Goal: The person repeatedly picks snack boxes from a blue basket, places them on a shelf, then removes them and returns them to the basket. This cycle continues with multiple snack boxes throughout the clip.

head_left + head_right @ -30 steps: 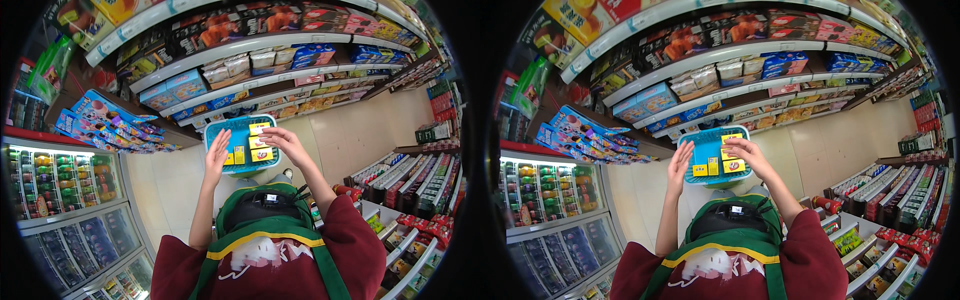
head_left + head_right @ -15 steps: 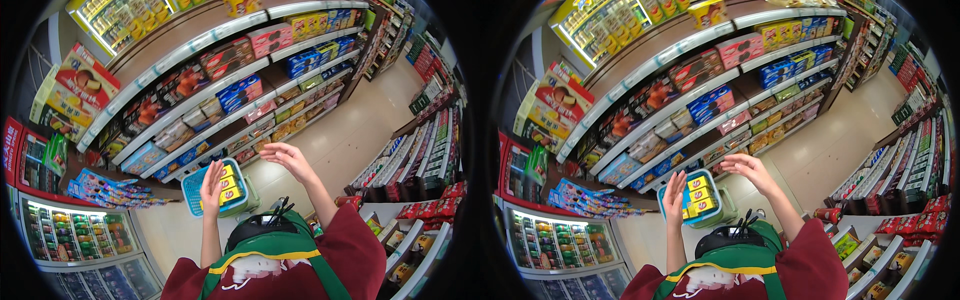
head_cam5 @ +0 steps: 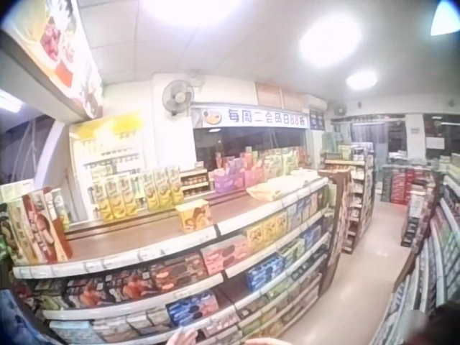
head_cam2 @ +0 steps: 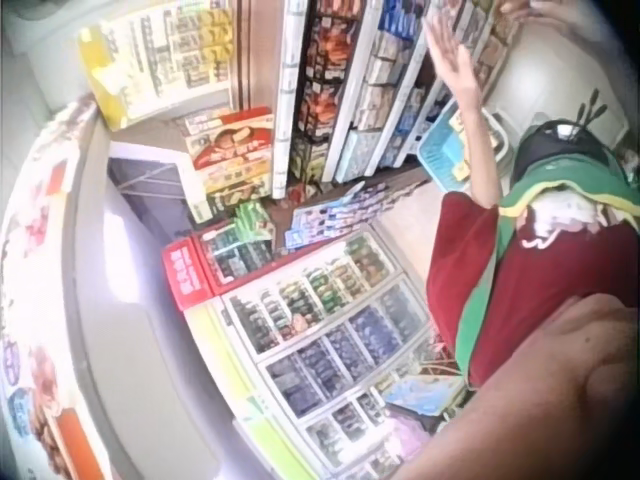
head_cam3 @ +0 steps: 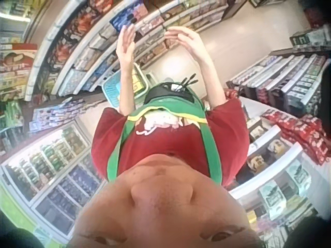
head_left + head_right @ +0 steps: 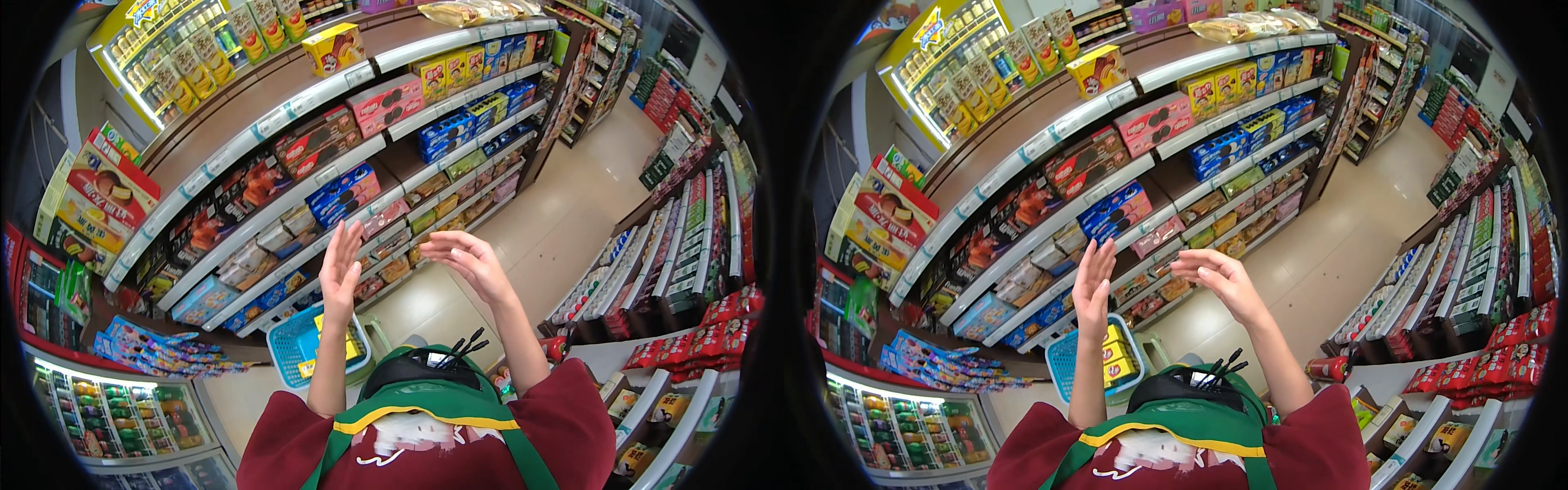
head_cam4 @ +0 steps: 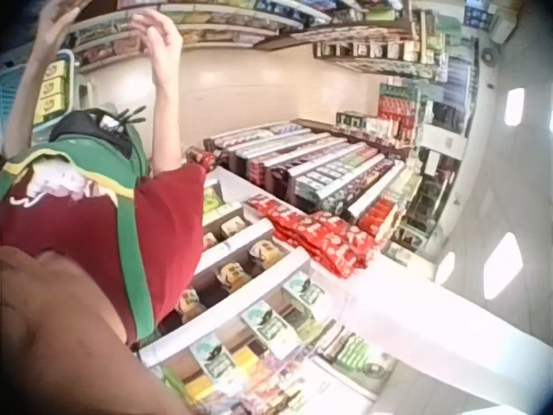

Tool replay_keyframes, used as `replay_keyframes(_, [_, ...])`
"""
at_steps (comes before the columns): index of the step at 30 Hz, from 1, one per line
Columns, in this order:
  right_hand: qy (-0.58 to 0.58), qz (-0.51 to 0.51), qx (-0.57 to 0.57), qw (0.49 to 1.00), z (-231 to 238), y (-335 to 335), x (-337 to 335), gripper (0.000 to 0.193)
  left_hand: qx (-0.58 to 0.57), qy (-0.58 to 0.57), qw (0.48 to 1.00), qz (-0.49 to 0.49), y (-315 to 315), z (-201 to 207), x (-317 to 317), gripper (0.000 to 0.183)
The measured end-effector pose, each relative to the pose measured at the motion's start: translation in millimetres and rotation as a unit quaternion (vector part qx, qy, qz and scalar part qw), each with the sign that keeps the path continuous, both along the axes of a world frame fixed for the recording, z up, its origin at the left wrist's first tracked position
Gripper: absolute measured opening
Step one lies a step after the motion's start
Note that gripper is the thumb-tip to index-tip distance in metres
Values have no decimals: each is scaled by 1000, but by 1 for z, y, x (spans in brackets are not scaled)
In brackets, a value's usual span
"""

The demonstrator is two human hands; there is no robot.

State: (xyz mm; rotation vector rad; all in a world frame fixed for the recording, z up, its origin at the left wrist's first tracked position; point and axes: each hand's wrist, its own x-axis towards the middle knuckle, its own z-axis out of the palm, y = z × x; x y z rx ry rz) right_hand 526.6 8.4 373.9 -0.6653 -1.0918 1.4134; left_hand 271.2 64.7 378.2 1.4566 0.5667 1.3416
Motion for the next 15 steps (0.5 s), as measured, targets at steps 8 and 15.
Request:
replay_keyframes(8, [-73,-10,29,997,25,106,0,44,59,-13,998,23,107,19,11,67])
replay_keyframes(15, [-116,-68,139,981,76,225,-12,43,129,12,988,87,214,87,12,61])
